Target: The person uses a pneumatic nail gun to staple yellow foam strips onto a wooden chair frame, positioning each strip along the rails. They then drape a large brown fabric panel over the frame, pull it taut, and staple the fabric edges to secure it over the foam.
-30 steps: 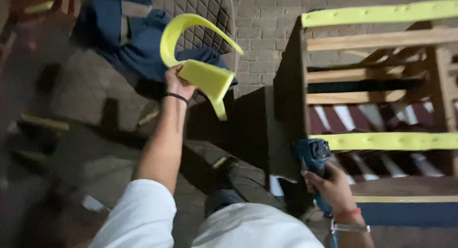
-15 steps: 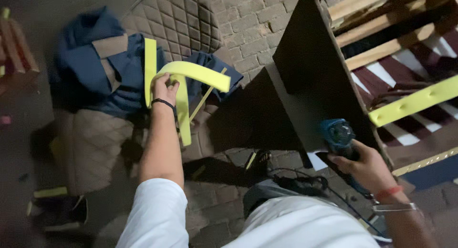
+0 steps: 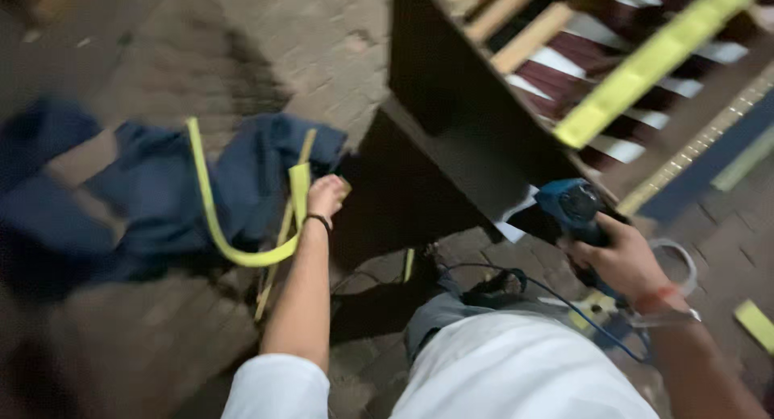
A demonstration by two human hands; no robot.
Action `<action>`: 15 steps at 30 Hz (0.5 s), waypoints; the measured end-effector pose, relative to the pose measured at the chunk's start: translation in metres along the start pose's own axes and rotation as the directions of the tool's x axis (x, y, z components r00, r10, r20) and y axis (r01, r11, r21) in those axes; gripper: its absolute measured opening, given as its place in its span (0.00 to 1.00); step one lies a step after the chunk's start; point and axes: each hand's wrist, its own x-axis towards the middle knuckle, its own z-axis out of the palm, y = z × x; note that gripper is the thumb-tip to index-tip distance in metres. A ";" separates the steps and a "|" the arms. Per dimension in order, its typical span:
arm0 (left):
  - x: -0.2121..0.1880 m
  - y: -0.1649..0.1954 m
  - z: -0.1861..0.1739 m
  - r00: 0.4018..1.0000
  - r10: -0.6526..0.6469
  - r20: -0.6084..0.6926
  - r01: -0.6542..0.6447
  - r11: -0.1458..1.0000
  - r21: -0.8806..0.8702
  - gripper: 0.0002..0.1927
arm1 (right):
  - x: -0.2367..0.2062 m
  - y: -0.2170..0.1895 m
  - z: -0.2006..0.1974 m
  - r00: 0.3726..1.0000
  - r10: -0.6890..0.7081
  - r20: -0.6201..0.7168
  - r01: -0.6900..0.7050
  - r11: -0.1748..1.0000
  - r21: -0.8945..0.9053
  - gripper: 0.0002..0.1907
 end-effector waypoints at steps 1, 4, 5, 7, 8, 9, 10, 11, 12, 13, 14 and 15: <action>-0.006 -0.014 0.029 0.996 -0.023 0.083 0.017 0.997 0.072 0.17 | -0.009 0.010 -0.005 0.999 0.026 -0.036 -0.025 1.000 0.006 0.13; -0.035 -0.058 0.121 0.942 -0.129 0.309 0.021 0.943 0.332 0.20 | -0.034 0.041 -0.021 0.988 0.027 -0.150 -0.003 0.988 0.157 0.15; -0.048 -0.072 0.153 0.910 -0.145 0.390 -0.039 0.903 0.427 0.22 | -0.044 0.052 -0.029 0.976 0.030 -0.217 0.010 0.983 0.184 0.14; -0.078 -0.102 0.214 0.812 -0.142 0.566 -0.189 0.853 0.486 0.26 | -0.063 0.073 -0.043 0.942 0.034 -0.335 0.048 0.972 0.232 0.14; -0.094 -0.116 0.241 0.743 -0.119 0.658 -0.262 0.854 0.450 0.28 | -0.073 0.084 -0.051 0.931 0.043 -0.361 0.076 0.949 0.307 0.14; -0.109 -0.128 0.266 0.674 -0.129 0.727 -0.362 0.800 0.478 0.29 | -0.082 0.093 -0.059 0.922 0.052 -0.384 0.106 0.919 0.379 0.14; -0.120 -0.143 0.292 0.599 -0.146 0.787 -0.461 0.741 0.489 0.31 | -0.086 0.105 -0.065 0.912 0.059 -0.407 0.142 0.884 0.445 0.13; -0.136 -0.157 0.314 0.554 -0.188 0.811 -0.432 0.768 0.473 0.34 | -0.093 0.114 -0.072 0.893 0.085 -0.442 0.142 0.878 0.456 0.12; -0.148 -0.168 0.332 0.509 -0.227 0.830 -0.399 0.793 0.461 0.37 | -0.099 0.125 -0.078 0.874 0.110 -0.473 0.143 0.873 0.467 0.10; -0.159 -0.178 0.348 0.514 -0.254 0.819 -0.443 0.739 0.508 0.40 | -0.107 0.135 -0.085 0.854 0.133 -0.502 0.144 0.868 0.475 0.10; -0.169 -0.187 0.364 0.523 -0.276 0.807 -0.484 0.683 0.547 0.44 | -0.113 0.146 -0.094 0.850 0.164 -0.501 0.135 0.852 0.507 0.09; -0.177 -0.194 0.377 0.537 -0.295 0.790 -0.518 0.623 0.585 0.47 | -0.117 0.156 -0.102 0.848 0.193 -0.494 0.124 0.834 0.538 0.08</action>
